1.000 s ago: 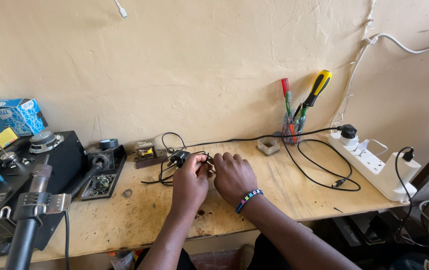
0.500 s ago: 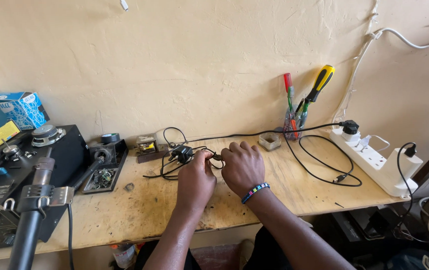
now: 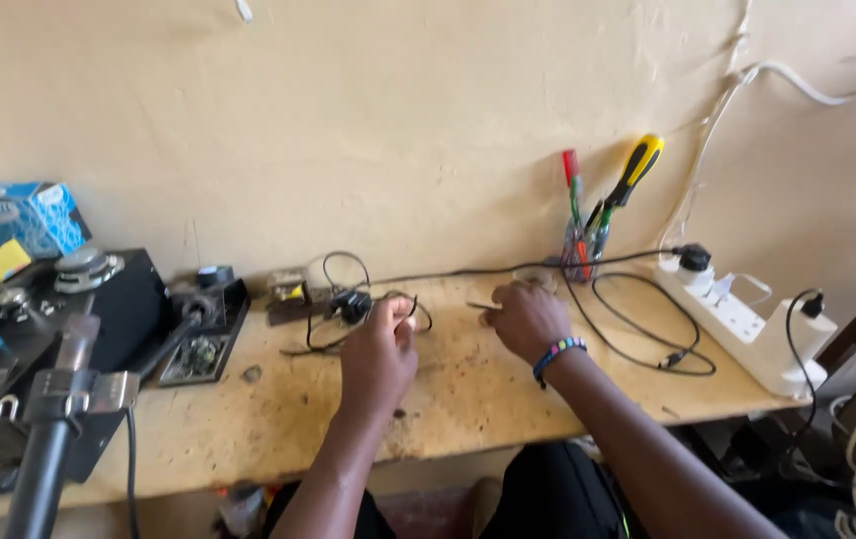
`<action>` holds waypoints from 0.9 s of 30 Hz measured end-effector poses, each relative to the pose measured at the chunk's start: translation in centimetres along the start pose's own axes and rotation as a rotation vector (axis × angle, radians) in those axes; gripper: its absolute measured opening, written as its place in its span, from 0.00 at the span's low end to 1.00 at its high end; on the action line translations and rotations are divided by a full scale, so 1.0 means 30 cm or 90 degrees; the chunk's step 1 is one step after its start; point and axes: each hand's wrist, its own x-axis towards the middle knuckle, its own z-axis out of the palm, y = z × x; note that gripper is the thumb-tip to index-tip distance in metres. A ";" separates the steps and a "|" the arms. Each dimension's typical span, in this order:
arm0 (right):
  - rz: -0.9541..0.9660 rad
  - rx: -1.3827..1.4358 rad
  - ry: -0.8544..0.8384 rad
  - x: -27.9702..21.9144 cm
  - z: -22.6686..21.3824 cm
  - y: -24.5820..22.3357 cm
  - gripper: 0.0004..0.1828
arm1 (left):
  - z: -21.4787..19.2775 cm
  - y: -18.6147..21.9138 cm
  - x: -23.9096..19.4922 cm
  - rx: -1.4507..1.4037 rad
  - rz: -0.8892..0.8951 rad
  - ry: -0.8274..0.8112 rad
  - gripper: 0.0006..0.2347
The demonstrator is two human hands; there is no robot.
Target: The person strips the outer insulation from a black cable using a knife, then uses pliers to strip the inner insulation from the exposed wires. They twist the exposed strands and continue manipulating the cable ends.
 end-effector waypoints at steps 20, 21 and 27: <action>-0.308 0.503 0.161 -0.023 0.072 -0.229 0.06 | -0.052 0.030 0.022 -0.200 -0.193 -0.104 0.04; -0.259 0.539 0.117 -0.027 0.066 -0.224 0.05 | -0.047 0.026 0.022 -0.195 -0.180 -0.115 0.04; -0.176 0.630 0.033 -0.069 0.038 -0.240 0.06 | -0.023 0.003 0.016 -0.193 -0.127 -0.097 0.04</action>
